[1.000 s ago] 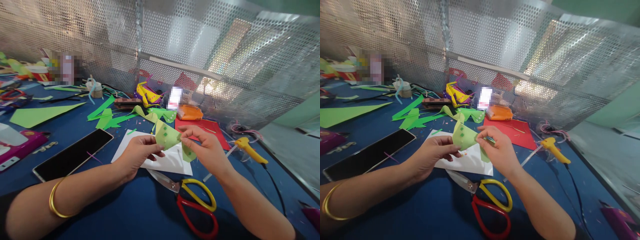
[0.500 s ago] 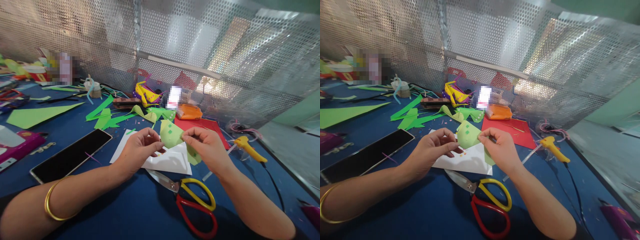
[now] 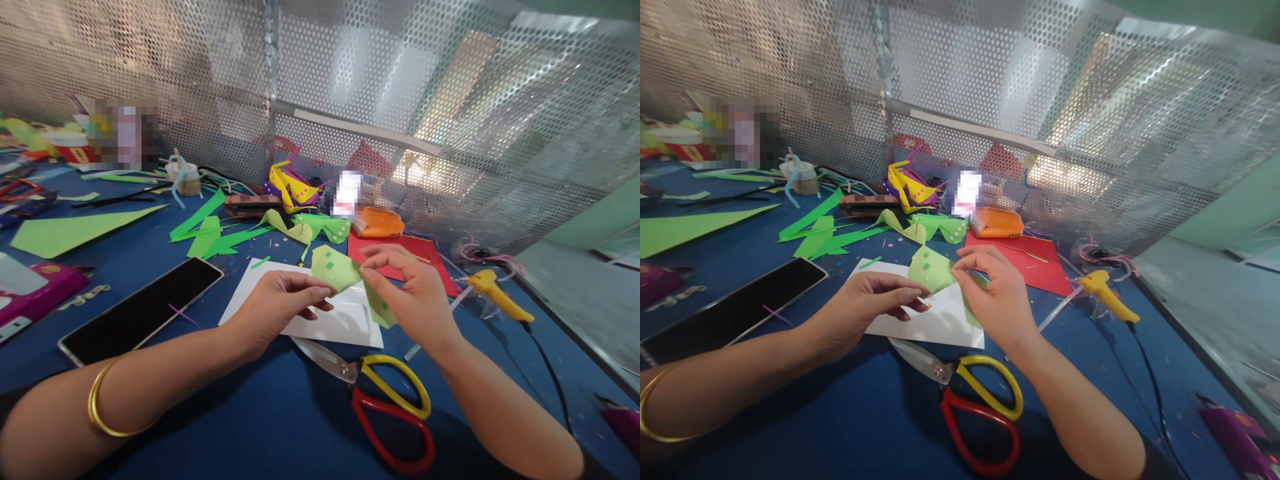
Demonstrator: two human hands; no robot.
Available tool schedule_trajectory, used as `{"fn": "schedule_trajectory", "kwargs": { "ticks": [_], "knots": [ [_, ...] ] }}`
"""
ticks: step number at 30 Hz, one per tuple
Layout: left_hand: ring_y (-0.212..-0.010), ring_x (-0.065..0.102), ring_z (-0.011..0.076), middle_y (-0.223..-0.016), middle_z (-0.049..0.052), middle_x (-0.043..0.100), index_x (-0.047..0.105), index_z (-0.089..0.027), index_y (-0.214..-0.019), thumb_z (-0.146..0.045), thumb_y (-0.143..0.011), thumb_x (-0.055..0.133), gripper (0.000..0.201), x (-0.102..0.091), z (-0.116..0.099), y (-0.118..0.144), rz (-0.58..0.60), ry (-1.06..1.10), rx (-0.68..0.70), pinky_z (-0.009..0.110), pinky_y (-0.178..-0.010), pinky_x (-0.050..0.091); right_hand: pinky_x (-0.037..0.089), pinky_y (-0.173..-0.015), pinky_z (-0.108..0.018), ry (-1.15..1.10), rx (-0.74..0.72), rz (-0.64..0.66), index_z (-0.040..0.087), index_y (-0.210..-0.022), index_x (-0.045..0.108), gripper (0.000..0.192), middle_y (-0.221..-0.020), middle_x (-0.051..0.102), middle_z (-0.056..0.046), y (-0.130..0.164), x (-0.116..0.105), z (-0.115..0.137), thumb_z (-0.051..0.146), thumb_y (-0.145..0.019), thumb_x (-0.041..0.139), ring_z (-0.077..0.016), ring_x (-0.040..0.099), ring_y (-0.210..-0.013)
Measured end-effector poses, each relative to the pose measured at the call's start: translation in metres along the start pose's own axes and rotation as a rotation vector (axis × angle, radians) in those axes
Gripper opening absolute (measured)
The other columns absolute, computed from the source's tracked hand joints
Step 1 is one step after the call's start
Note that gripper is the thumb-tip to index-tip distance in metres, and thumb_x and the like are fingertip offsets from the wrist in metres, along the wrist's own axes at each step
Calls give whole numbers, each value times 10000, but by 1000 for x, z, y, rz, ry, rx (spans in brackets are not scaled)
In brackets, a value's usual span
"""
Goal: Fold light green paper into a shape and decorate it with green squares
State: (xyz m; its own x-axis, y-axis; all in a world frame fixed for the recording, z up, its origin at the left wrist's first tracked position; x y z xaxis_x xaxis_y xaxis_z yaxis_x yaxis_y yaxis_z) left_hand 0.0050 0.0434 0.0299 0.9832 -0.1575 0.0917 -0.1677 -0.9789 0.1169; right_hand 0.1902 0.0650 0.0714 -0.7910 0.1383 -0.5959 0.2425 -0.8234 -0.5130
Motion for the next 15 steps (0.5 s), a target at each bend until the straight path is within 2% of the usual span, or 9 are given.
{"fn": "schedule_trajectory", "kwargs": {
  "ticks": [3,7,11,15],
  "knots": [
    [-796,700,207,-804,97,767,787,-178,-807,-319,-720,742,171,-1,2,0,-31,52,-56,239,-630,499,462,-891,-395,226,-283,-150,221,-819,664,69,-977,680,-53,6,0,13,209,-864,613,-207,640,-966],
    [-828,701,219,-825,101,764,783,-169,-782,-360,-737,728,204,0,3,1,-13,85,-80,254,-661,501,406,-981,-412,538,-615,-183,244,-843,660,112,-910,719,-20,18,7,28,136,-855,633,-194,672,-958],
    [-806,688,204,-798,91,758,774,-162,-758,-379,-740,727,222,1,3,2,18,87,-85,258,-674,491,395,-1004,-359,678,-820,-219,273,-865,665,139,-876,751,36,29,16,33,136,-862,642,-151,688,-942],
    [-768,663,176,-768,65,746,766,-158,-744,-375,-704,765,221,1,3,2,36,90,-95,253,-681,483,419,-975,-340,686,-964,-292,224,-828,683,99,-833,754,37,34,21,33,134,-855,655,-140,688,-904]
  ]
}}
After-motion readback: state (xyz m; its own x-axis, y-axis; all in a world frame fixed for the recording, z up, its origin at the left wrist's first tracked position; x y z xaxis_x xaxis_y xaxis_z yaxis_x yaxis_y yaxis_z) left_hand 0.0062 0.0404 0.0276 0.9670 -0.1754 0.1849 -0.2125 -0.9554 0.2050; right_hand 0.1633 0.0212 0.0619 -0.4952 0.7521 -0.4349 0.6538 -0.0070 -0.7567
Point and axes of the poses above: each hand's wrist, its own y-axis away from the middle knuckle, its own x-axis out of the palm, z = x × y, the point moved 3 cm from there along -y, towards the middle knuckle
